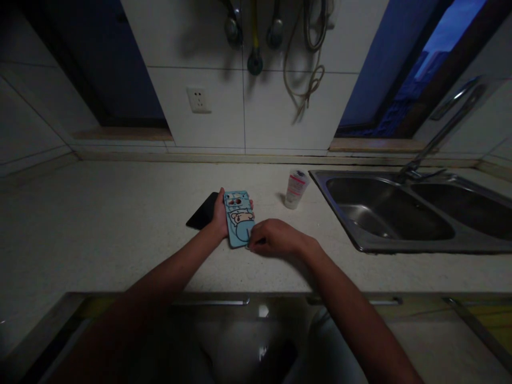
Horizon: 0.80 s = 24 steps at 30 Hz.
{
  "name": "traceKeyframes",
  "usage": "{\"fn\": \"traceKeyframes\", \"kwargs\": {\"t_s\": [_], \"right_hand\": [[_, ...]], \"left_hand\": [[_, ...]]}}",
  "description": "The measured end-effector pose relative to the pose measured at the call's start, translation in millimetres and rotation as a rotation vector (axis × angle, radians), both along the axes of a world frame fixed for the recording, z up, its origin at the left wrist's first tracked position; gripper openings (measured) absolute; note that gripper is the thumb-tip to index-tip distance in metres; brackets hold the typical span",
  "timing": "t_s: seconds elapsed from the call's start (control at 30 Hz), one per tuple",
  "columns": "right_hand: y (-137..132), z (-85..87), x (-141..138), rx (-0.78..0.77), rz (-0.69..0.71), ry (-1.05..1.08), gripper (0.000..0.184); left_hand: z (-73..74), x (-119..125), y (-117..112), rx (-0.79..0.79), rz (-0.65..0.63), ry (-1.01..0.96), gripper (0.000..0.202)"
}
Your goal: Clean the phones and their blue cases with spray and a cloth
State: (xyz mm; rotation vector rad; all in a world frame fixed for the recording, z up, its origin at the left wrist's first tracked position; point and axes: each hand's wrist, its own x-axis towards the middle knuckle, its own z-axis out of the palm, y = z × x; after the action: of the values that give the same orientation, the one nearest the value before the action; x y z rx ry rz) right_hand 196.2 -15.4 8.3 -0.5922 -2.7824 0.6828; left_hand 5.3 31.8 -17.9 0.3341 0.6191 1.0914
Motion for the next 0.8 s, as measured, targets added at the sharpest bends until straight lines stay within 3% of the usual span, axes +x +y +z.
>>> {"fn": "traceKeyframes", "kwargs": {"t_s": [0.13,0.23,0.43,0.53,0.8], "right_hand": [[6.9,2.0,13.2,0.026,-0.093,-0.025,0.016],[14.2,-0.8,20.4,0.055,-0.205,0.038,0.015],[24.9,-10.6,16.4,0.057,-0.628,0.390,0.020],[27.5,-17.9,8.5,-0.024,-0.783,0.561,0.023],[37.4,-40.4,-3.0,-0.371,-0.869,0.667,0.028]], "left_hand": [[0.3,-1.3,0.6,-0.010,0.112,-0.013,0.073],[1.7,-1.2,-0.1,-0.022,0.109,-0.008,0.073],[5.1,5.2,-5.4,-0.020,0.023,0.003,0.076],[6.6,8.8,-9.3,0.005,-0.024,-0.040,0.079],[9.4,18.9,-17.3,0.054,-0.101,-0.041,0.076]]}}
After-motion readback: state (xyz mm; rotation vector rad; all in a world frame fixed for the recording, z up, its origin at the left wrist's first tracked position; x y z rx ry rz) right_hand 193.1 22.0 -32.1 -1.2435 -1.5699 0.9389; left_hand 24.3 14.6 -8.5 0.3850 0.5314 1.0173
